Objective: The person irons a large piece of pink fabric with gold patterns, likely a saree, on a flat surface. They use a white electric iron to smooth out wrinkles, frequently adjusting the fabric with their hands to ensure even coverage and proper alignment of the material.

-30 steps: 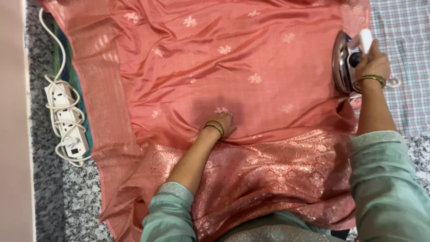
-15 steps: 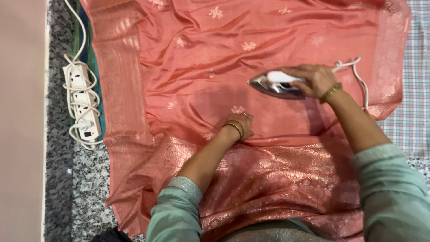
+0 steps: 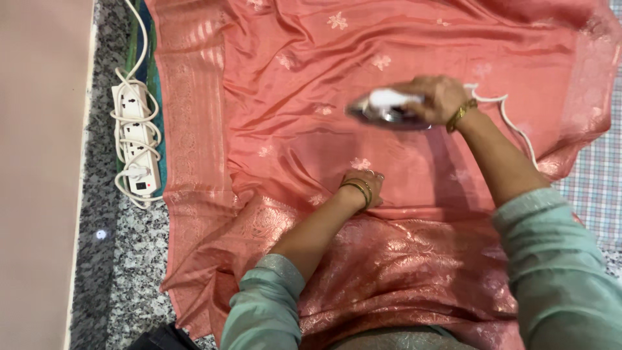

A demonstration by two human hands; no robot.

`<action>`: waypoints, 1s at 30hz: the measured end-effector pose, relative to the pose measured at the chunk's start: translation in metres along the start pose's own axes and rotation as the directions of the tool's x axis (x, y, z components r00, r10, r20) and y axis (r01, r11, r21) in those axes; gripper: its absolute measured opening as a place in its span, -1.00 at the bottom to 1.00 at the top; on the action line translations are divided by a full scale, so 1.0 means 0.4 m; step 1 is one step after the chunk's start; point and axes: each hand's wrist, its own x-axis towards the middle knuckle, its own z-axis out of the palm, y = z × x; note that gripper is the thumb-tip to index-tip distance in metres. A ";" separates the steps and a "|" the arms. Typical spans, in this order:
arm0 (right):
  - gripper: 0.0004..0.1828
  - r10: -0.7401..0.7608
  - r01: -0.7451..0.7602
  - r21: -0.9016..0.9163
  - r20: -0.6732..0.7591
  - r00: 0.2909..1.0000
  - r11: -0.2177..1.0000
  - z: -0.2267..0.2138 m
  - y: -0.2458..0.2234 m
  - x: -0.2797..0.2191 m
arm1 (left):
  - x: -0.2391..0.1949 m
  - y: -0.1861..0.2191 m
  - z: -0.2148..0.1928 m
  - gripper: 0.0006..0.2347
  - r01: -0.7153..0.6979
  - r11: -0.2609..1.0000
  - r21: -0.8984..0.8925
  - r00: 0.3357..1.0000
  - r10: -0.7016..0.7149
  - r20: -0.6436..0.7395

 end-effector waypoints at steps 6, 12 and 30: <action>-0.51 -0.139 0.139 0.078 -0.013 0.990 0.987 0.003 -0.036 0.026 | -0.013 0.009 -0.025 -0.47 -0.008 0.999 -0.041 0.998 0.010 0.055; -0.48 0.119 -0.130 -0.081 -0.134 0.984 0.988 0.030 -0.018 0.208 | -0.031 0.011 -0.050 -0.52 0.035 0.992 -0.122 0.988 -0.017 0.152; -0.55 -0.202 0.202 0.033 0.011 0.979 0.979 0.093 -0.236 0.119 | -0.054 0.051 -0.048 -0.60 -0.075 0.992 0.100 0.968 0.048 0.245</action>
